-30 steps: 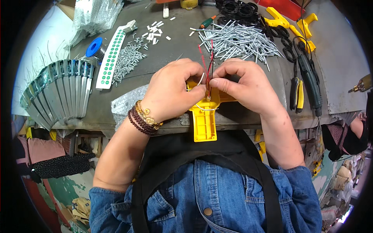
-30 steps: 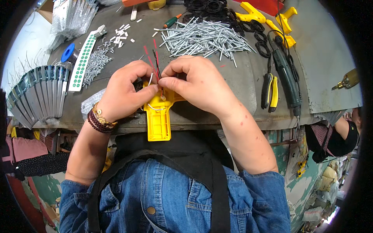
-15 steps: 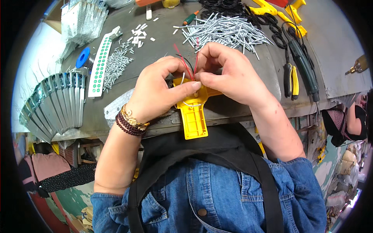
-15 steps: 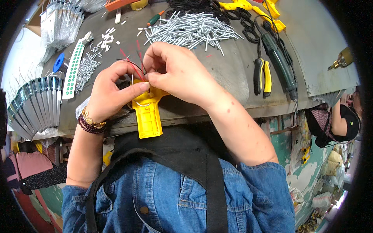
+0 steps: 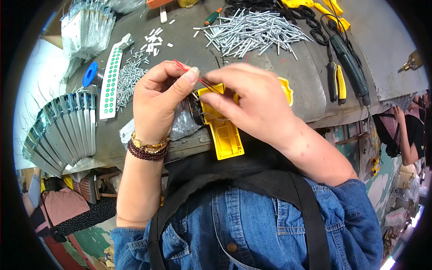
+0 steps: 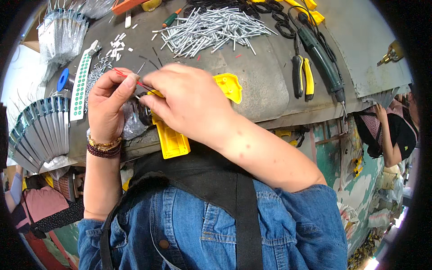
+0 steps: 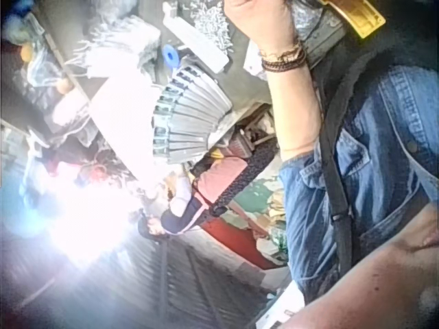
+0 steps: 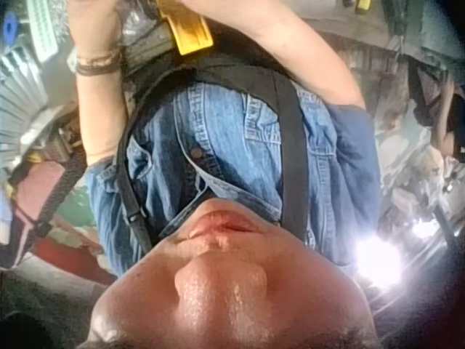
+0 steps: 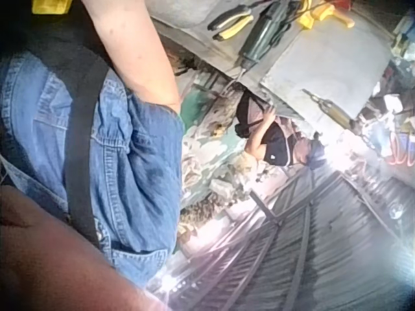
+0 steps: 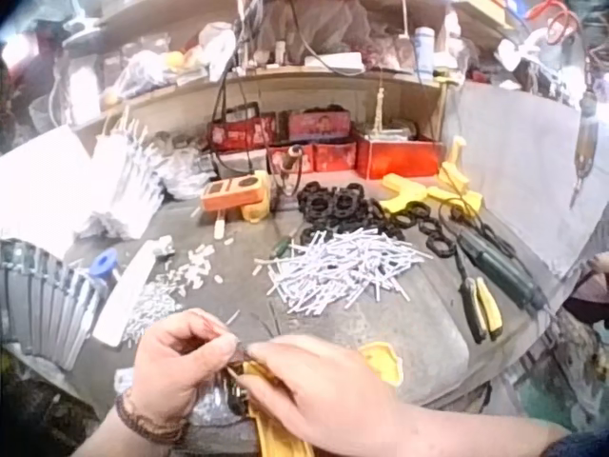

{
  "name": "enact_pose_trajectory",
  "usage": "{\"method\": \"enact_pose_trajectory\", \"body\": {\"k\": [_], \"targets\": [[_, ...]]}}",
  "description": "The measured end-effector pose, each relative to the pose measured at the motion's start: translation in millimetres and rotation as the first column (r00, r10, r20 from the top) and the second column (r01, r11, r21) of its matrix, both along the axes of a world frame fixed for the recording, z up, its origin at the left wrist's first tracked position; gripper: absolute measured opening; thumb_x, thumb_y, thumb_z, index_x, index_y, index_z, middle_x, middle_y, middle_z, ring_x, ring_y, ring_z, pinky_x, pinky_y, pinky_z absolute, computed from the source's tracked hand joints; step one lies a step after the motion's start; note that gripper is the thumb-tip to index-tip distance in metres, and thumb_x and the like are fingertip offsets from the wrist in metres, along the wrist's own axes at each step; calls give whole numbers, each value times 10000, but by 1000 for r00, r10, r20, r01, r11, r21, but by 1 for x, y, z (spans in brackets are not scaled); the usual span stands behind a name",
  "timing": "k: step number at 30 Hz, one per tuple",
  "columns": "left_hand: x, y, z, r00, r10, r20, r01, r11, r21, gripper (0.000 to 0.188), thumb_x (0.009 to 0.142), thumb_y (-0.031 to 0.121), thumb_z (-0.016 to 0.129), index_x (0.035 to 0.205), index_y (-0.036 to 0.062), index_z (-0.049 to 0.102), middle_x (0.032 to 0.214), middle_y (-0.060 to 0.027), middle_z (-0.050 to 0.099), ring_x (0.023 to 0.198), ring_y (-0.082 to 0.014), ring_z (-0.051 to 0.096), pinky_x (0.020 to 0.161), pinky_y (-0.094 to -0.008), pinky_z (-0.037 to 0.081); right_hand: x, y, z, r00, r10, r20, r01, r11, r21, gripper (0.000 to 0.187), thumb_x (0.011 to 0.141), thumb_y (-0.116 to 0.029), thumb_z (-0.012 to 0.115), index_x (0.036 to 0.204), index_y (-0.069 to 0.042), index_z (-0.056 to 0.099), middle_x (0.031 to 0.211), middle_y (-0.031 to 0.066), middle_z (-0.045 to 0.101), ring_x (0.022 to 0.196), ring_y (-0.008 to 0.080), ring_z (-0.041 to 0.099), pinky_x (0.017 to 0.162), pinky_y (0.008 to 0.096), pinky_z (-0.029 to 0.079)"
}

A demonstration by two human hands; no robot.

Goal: Assemble the internal wiring and casing of a yellow plastic handheld device.

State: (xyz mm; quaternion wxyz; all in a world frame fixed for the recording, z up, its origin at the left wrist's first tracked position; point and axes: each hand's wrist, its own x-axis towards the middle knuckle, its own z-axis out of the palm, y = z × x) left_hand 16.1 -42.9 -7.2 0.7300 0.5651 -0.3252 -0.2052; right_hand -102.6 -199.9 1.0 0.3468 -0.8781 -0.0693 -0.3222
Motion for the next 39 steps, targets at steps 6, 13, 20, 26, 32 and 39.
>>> {"method": "enact_pose_trajectory", "body": {"k": [6,13,20,26,32,39], "targets": [[19,12,-6,983,-65,-171,13,956,-292,55,959,98,644,943,46,643,949,-38,633,871,-151,559,822,-317,433,9,1,-7,997,-10,-82,18,994,105,143,843,-161,692,818,-25,655,712,145,643,700,331,660,644,421,525],[16,66,30,997,-59,46,64,990,-125,259,889,348,719,807,112,649,952,-27,658,941,-219,599,957,-394,477,5,-2,-3,971,99,-217,-20,941,339,140,860,-145,659,883,-8,671,786,155,694,701,306,689,643,377,537],[-18,7,13,737,-93,669,-297,845,445,152,834,109,737,950,19,700,979,-116,706,946,-197,670,871,-316,506,2,-8,-2,947,182,-266,0,825,565,165,888,-145,656,913,16,681,748,127,694,662,192,681,609,316,525],[-17,13,2,949,154,276,-228,939,259,119,874,78,736,947,-11,705,959,-79,706,897,-148,648,835,-270,499,6,-6,2,924,259,-281,-62,827,559,162,869,-151,645,880,7,680,675,131,664,604,250,669,585,348,518],[-18,10,5,975,139,176,-183,946,269,139,885,77,737,982,-20,718,950,-72,713,898,-127,649,833,-255,499,10,-8,4,899,245,-364,-107,927,360,134,903,-106,631,913,26,651,722,11,614,646,44,520,567,233,440],[-16,10,4,964,130,231,-196,936,293,139,875,66,743,988,-14,729,949,-76,721,891,-132,659,831,-258,505,18,-4,3,942,143,-303,-43,948,314,160,790,-153,600,752,-6,648,669,180,634,639,374,640,597,438,506]]}}
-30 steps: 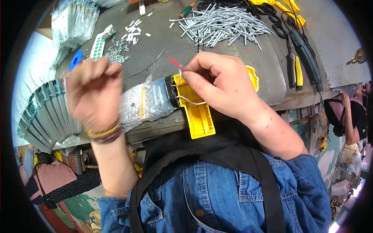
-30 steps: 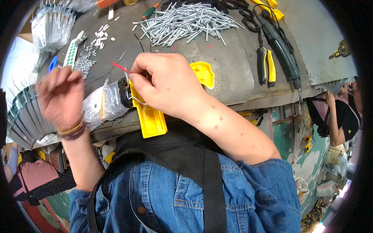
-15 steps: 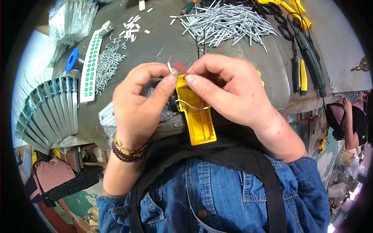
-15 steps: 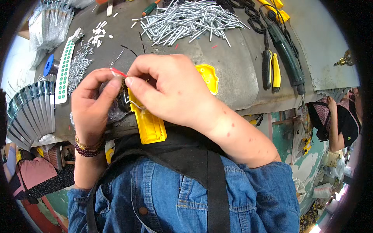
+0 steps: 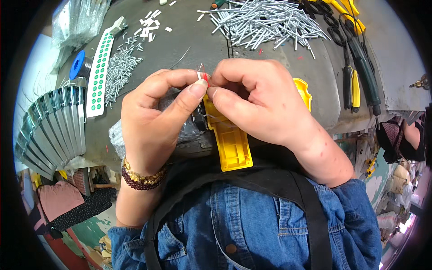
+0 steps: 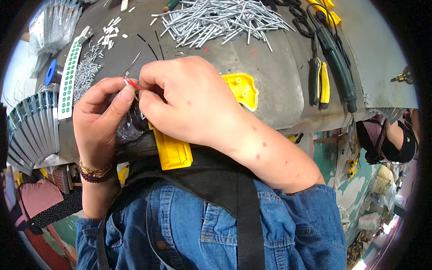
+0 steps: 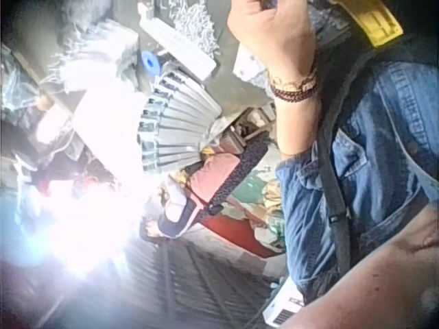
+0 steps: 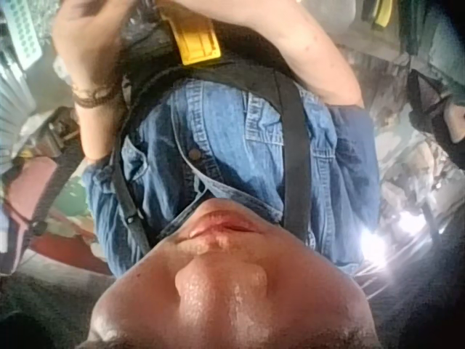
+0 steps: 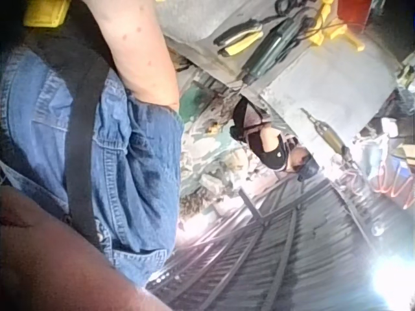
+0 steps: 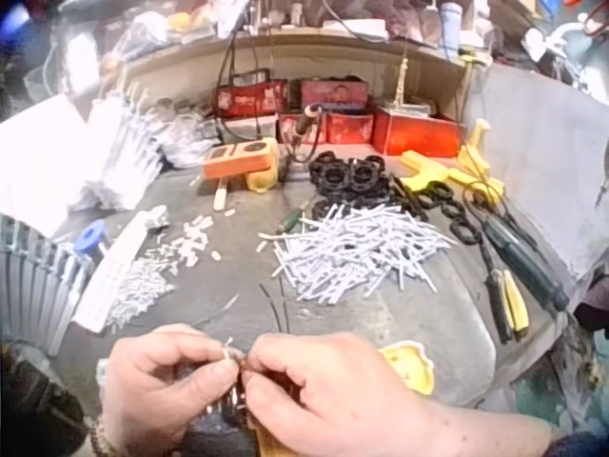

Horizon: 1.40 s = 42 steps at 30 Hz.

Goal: Assemble the internal wiring and casing of a yellow plastic handheld device.

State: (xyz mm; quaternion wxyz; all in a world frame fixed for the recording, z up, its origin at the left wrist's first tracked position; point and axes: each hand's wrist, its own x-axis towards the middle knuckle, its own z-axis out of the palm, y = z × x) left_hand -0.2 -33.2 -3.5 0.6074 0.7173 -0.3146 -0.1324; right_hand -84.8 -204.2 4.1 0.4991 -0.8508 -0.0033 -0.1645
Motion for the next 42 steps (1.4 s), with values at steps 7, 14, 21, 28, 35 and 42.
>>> {"method": "enact_pose_trajectory", "body": {"k": [7,14,21,28,35,42], "targets": [[-1,-3,-2,998,21,54,-21,1000,-14,130,866,53,747,975,-16,734,940,-90,727,879,-138,668,811,-260,511,-1,0,-1,1000,11,-12,-11,1000,26,162,787,-158,598,742,-11,647,659,177,630,631,371,638,589,435,505],[-3,-6,-1,958,46,283,-48,999,-1,129,841,34,751,960,-16,737,900,-107,724,836,-171,681,771,-263,522,-1,1,-7,1000,3,4,-3,999,37,177,803,-178,611,725,-20,631,654,170,629,617,371,636,578,445,500],[0,-7,5,893,-4,451,-31,997,70,74,847,46,709,906,4,724,845,-91,703,785,-228,666,737,-297,507,-9,-14,6,970,67,233,33,914,-404,112,829,-63,684,933,-21,685,787,88,656,653,226,622,561,294,491],[8,-1,25,795,-256,551,92,947,306,109,847,22,689,950,-12,684,889,-100,654,843,-242,626,841,-322,472,-1,-36,25,913,343,219,-53,634,-772,233,746,10,701,970,-46,666,825,90,641,702,286,646,582,363,521],[8,-8,31,602,-300,740,56,940,336,76,825,86,680,882,36,668,886,-81,655,906,-299,609,869,-398,441,-10,-30,23,958,271,94,-172,805,-568,136,774,12,623,898,-42,630,739,123,608,630,330,615,551,380,498],[20,-12,31,702,-522,485,332,842,425,93,757,70,736,796,58,653,832,-78,664,796,-297,616,739,-378,473,-12,-30,26,950,308,-42,-298,864,-406,64,789,-78,608,830,-33,591,686,147,597,647,365,612,576,437,487]]}}
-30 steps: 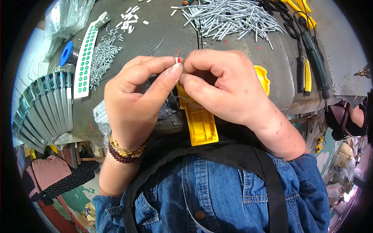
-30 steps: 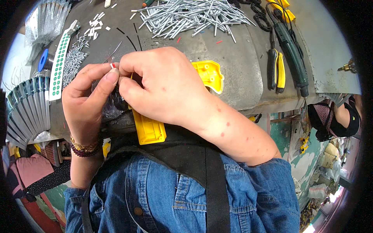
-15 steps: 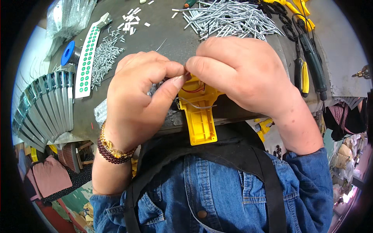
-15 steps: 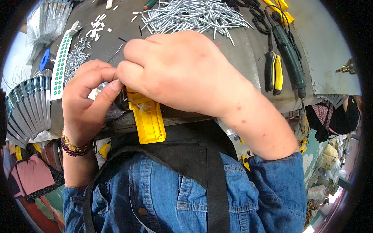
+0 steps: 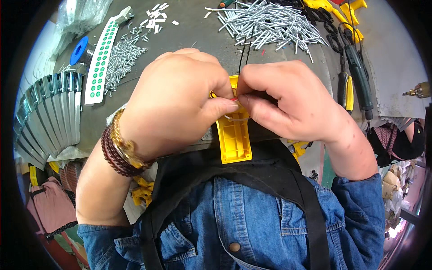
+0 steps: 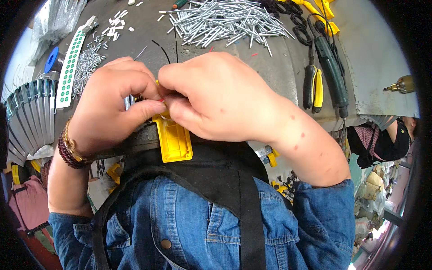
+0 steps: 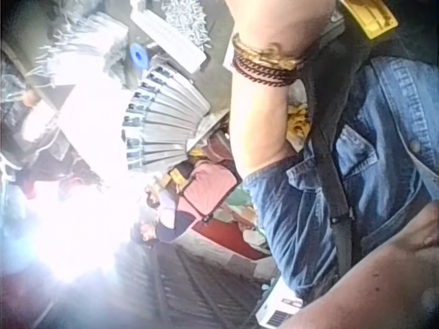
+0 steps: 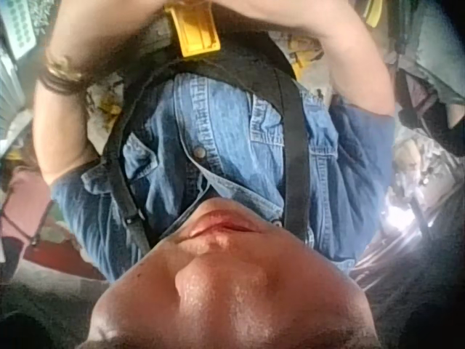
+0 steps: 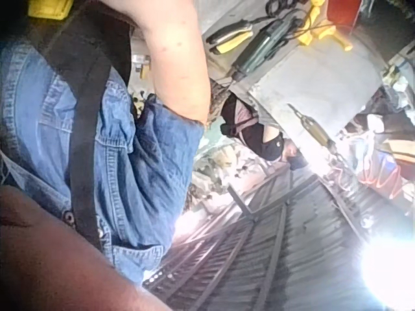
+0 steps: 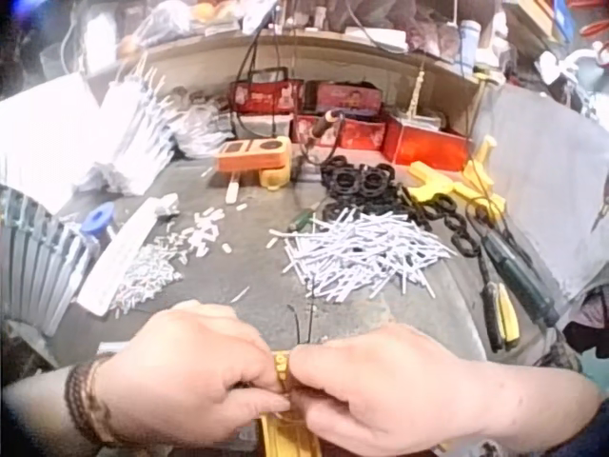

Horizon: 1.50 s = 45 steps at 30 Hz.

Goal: Assemble the internal wiring and casing of a yellow plastic handheld device.

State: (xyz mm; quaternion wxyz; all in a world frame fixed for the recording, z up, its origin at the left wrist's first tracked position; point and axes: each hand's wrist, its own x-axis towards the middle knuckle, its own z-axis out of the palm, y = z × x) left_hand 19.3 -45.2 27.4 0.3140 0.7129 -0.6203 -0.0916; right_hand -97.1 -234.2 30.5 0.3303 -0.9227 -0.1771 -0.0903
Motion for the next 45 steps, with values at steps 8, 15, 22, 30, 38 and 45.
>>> {"method": "enact_pose_trajectory", "body": {"k": [8,15,22,30,38,45], "targets": [[-21,-10,-22,954,282,107,-243,928,-283,146,730,85,734,771,67,594,750,-94,579,741,-322,572,685,-415,453,7,-2,8,995,-38,-94,44,996,72,113,787,-139,597,787,-26,591,677,178,606,671,396,618,597,464,494],[-9,-2,-6,978,140,156,-132,989,-59,91,790,178,725,786,104,672,806,-46,607,835,-276,582,721,-416,427,4,3,13,990,-94,-101,89,994,-57,85,795,-133,592,788,-51,573,705,147,607,682,390,612,586,477,478],[-17,-8,-25,963,267,34,-254,943,-213,126,705,142,746,740,115,627,784,-39,577,806,-272,583,726,-409,423,2,5,19,986,-108,-128,95,990,-104,71,795,-118,594,817,-51,587,708,133,615,668,366,622,573,460,485],[-11,-3,-24,971,220,96,-186,942,-278,118,713,126,738,746,102,628,822,-24,605,874,-242,585,838,-402,388,6,4,26,972,-145,-187,130,987,-94,64,793,-108,608,812,-51,585,679,136,595,631,349,616,553,436,477],[-10,-1,-39,956,287,-61,-293,932,-212,92,740,146,759,758,89,688,786,-42,619,859,-269,594,795,-405,466,76,-9,50,942,0,-336,77,974,215,158,838,-190,636,821,-33,635,610,-1,507,547,120,508,514,309,423],[-10,-7,-34,962,166,-217,-222,939,-261,84,770,135,752,803,71,710,803,-70,645,799,-275,613,724,-381,502,234,11,-25,995,-91,-51,59,895,-441,250,879,-216,631,979,3,701,813,138,707,707,259,684,695,371,534]]}}
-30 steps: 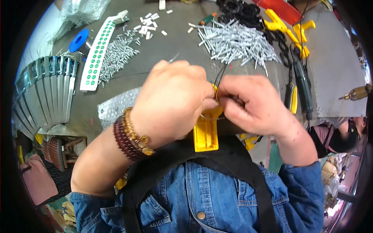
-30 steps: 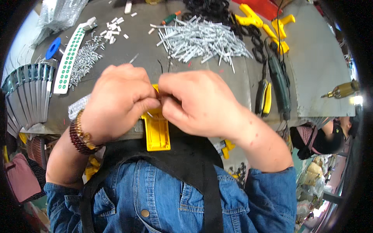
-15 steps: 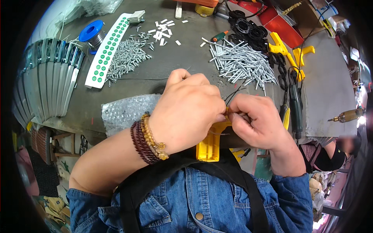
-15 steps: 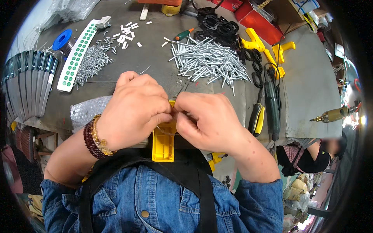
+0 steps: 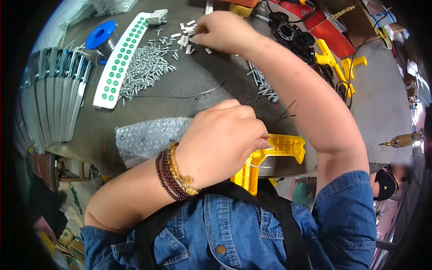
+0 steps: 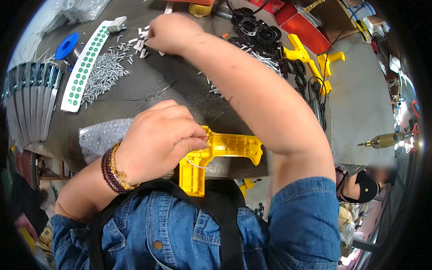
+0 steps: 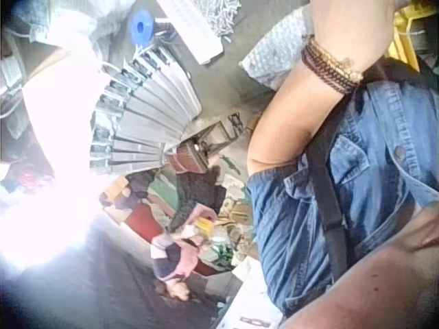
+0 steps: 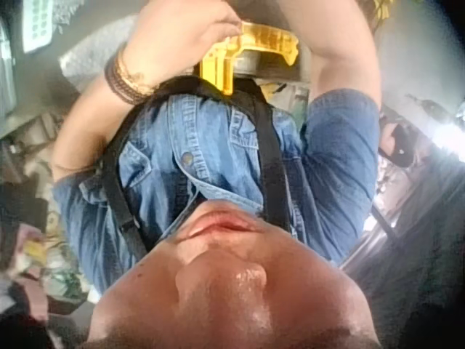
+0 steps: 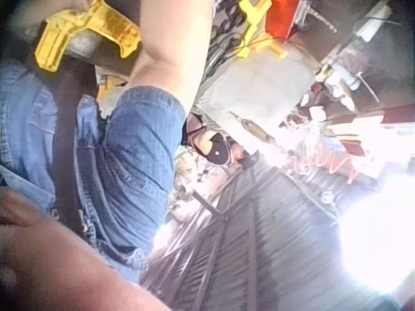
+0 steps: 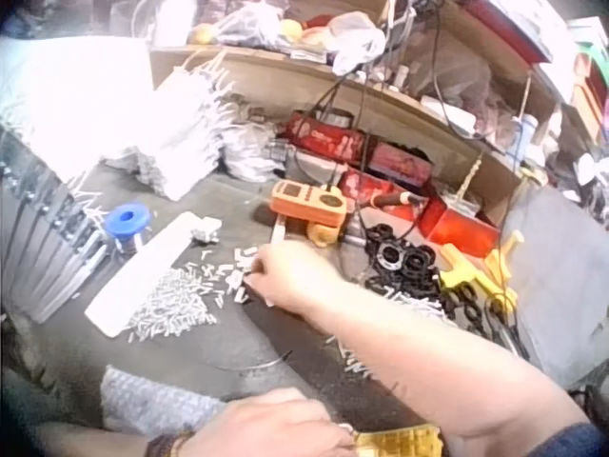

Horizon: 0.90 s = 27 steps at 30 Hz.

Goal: Assemble the internal wiring and casing of a yellow plastic handheld device.

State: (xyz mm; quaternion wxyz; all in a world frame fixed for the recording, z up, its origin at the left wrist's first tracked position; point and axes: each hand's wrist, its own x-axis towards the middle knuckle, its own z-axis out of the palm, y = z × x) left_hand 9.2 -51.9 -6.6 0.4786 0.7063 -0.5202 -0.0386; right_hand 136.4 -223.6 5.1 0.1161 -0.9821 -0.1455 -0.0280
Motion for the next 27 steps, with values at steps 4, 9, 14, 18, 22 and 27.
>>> {"method": "enact_pose_trajectory", "body": {"k": [4,9,14,18,22,27], "targets": [[1,0,1,1000,5,-4,-6,1000,-11,90,775,116,749,833,56,715,819,-77,660,774,-278,625,716,-378,510,6,13,-5,989,-121,-82,109,984,-141,254,885,-222,630,1016,-16,703,896,194,721,826,327,702,773,408,544],[4,2,-3,1000,-23,-2,23,999,-30,97,781,97,744,860,44,723,829,-84,680,760,-280,641,707,-377,519,-56,-13,40,978,-176,112,165,981,104,216,938,-229,653,953,-20,600,819,84,645,817,235,640,744,350,528],[3,2,-3,1000,-20,15,21,999,-38,91,782,96,745,852,42,722,816,-85,677,749,-278,638,701,-376,517,-181,-55,70,986,-168,-5,127,723,679,158,931,-89,651,1032,27,689,871,32,696,748,84,614,672,235,505],[2,0,-3,997,-41,58,42,999,-13,94,792,97,737,865,41,719,826,-87,672,758,-280,632,719,-371,504,-244,-36,55,992,-125,16,99,850,518,208,813,-13,763,1012,-17,705,866,64,695,733,142,632,664,274,510],[2,2,-2,993,-45,107,47,999,-18,99,794,101,736,865,40,705,833,-88,665,768,-284,621,731,-374,488,-245,-10,33,965,-224,138,147,893,426,203,771,-2,768,961,-34,702,829,109,666,725,234,645,635,319,515],[-3,1,-3,986,23,163,-23,1000,0,116,729,81,754,772,60,648,766,-76,614,741,-294,589,688,-394,472,-239,-6,21,961,-86,264,-27,916,400,155,770,24,737,892,-24,654,808,118,631,728,299,629,631,356,513]]}}
